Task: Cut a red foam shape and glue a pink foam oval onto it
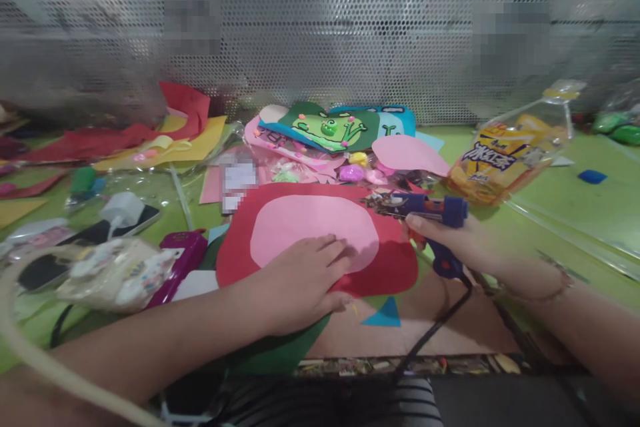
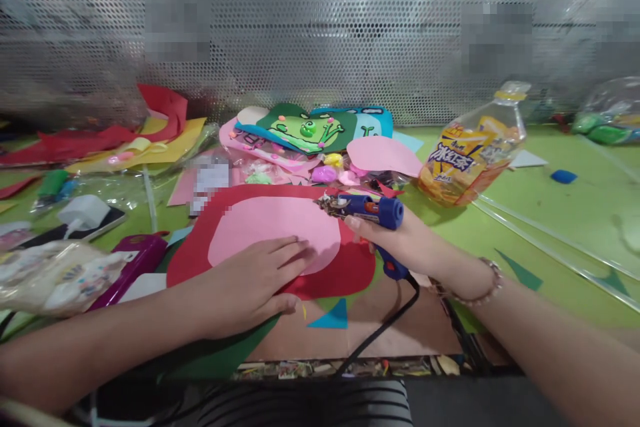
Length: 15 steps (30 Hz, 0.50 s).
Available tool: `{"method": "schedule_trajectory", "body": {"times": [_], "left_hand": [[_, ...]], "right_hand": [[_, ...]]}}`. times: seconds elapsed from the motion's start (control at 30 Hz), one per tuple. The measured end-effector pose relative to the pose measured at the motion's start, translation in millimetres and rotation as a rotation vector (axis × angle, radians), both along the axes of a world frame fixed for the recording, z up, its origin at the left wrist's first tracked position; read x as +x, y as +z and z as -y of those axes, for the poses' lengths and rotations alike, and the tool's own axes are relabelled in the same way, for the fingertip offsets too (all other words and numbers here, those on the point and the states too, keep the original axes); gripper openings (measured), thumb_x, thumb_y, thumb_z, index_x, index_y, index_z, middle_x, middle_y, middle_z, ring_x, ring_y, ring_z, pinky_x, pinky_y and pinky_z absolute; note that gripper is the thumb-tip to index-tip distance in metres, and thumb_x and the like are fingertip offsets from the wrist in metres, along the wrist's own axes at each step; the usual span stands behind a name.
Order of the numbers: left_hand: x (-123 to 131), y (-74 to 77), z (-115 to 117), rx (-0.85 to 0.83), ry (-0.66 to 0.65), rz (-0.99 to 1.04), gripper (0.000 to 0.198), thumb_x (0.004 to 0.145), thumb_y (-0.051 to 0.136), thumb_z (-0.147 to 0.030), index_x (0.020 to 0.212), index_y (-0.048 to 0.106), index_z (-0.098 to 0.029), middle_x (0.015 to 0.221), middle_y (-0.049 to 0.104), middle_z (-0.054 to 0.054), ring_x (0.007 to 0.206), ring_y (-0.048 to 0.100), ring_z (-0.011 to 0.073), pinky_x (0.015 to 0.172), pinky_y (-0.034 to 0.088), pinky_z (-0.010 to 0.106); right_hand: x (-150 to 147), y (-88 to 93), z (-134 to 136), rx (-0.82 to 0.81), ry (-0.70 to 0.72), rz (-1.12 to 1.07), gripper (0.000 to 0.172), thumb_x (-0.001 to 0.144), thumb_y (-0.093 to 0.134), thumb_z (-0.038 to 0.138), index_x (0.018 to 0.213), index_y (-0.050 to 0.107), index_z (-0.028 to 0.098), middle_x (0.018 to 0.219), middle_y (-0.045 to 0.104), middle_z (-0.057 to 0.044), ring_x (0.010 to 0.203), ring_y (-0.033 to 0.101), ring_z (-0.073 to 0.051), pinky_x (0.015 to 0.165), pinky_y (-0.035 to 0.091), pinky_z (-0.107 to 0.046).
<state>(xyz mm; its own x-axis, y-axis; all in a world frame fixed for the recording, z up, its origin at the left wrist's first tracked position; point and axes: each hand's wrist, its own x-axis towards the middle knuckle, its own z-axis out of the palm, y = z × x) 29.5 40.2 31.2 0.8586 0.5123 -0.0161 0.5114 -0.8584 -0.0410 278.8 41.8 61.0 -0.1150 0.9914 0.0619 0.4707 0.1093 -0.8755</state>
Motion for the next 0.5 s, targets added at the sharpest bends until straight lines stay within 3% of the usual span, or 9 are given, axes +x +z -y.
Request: {"method": "schedule_trajectory", "body": {"times": [0.23,0.4,0.5], "left_hand": [[3,-5.9,4,-0.013,0.066,0.013,0.059,0.091,0.027,-0.057,0.134,0.039,-0.018,0.141,0.04,0.008,0.127,0.032,0.0281,0.096,0.029,0.041],[4,-1.8,5,-0.022,0.056,0.032,0.063,0.09,0.029,-0.059,0.135,0.038,-0.016,0.142,0.039,0.009,0.127,0.034,0.0285,0.098,0.029,0.042],[5,3.0,7,-0.023,0.064,-0.006,0.056,0.091,0.036,-0.052,0.13,0.045,-0.013,0.135,0.047,0.012,0.123,0.04,0.0282,0.1,0.029,0.04]], "right_hand": [[-4,-11.9,-8,-0.104,0.049,-0.121,0.035,0.071,0.064,0.054,0.08,0.064,0.02,0.067,0.063,0.0,0.061,0.054,-0.014,0.052,0.045,-0.023],[-5,-4.5,-7,-0.091,0.068,-0.08,0.035,0.072,0.062,0.053,0.074,0.064,0.019,0.06,0.057,0.002,0.053,0.049,-0.011,0.049,0.042,-0.023],[-7,0.2,-6,-0.098,0.095,-0.048,0.034,0.073,0.061,0.052,0.078,0.064,0.018,0.061,0.057,0.003,0.054,0.05,-0.011,0.05,0.042,-0.024]]}}
